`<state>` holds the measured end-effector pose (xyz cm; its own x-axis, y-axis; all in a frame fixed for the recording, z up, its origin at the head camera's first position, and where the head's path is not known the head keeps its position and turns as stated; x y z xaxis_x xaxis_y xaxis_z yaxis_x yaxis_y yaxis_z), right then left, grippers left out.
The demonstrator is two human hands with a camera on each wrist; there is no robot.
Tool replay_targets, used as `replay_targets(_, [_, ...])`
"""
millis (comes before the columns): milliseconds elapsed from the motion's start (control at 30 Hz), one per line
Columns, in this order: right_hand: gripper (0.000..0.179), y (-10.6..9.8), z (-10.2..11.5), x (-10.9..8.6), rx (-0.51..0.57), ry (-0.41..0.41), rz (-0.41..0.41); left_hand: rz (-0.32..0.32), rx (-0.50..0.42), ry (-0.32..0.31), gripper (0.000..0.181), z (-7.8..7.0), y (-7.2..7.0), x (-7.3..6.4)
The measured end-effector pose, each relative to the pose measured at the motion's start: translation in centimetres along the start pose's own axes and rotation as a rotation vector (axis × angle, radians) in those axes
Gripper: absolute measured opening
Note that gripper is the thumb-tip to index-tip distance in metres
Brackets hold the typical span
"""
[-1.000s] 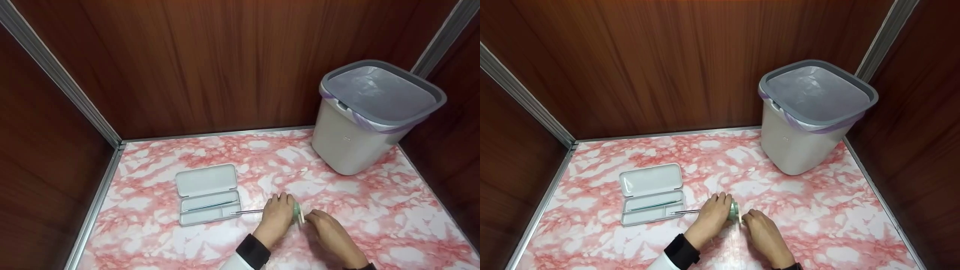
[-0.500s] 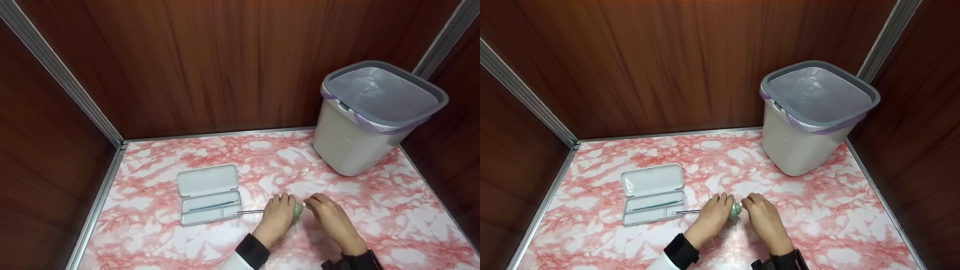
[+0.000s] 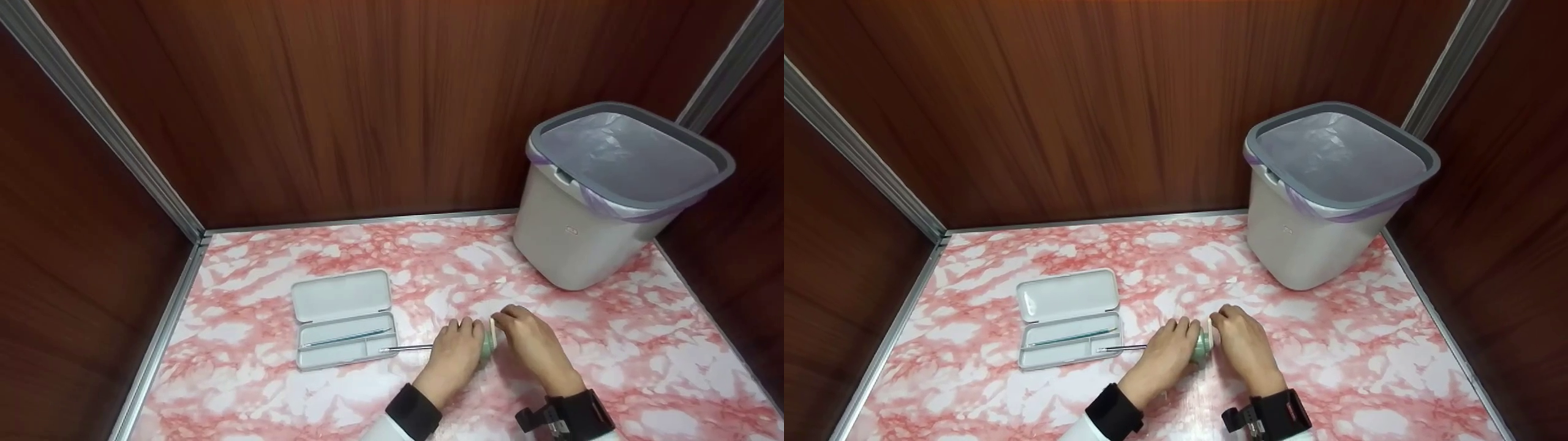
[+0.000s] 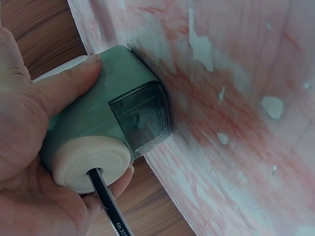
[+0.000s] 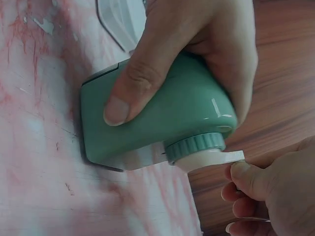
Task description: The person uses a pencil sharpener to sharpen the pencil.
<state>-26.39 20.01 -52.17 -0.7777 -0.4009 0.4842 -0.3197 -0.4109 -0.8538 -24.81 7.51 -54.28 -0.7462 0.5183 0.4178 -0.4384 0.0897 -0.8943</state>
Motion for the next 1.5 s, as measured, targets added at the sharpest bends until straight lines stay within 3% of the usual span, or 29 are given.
replay_targets(133, [0.015,0.9,-0.6,0.0,0.042,0.038,0.026,0.005,-0.013,-0.002,0.046,-0.1,0.1,0.0])
replay_targets(400, [0.013,2.7,-1.6,-1.0,0.084,0.129,0.132,-0.032,-0.012,0.0,0.04,-0.2,-0.2,0.0])
replay_targets(533, [0.017,3.1,-1.7,-1.6,0.104,0.123,0.177,-0.019,-0.009,0.004,0.036,-0.2,-0.2,0.1])
replay_targets(733, [0.02,3.4,-1.5,-2.9,0.159,0.08,0.211,-0.005,-0.02,0.0,0.055,-0.2,0.0,0.0])
replay_targets(867, [0.019,3.1,-1.0,-3.9,0.2,0.076,0.194,-0.013,-0.029,-0.004,0.057,-0.2,-0.1,-0.1])
replay_targets(1133, [0.007,1.7,0.1,-4.9,0.274,0.106,0.216,0.031,-0.042,-0.041,0.058,-0.1,-0.1,0.1])
replay_targets(1500, [0.013,-1.3,1.1,-4.7,0.316,0.054,0.113,0.061,-0.06,-0.043,0.056,-0.1,-0.2,0.1])
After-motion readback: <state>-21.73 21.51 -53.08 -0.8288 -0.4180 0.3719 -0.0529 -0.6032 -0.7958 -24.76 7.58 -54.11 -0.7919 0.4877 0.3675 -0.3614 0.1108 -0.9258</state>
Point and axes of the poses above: each hand's wrist, its own x-axis towards the middle knuckle, its own y-axis out of the palm, z = x × y, the point moved 5 cm from there along x, towards the middle knuckle
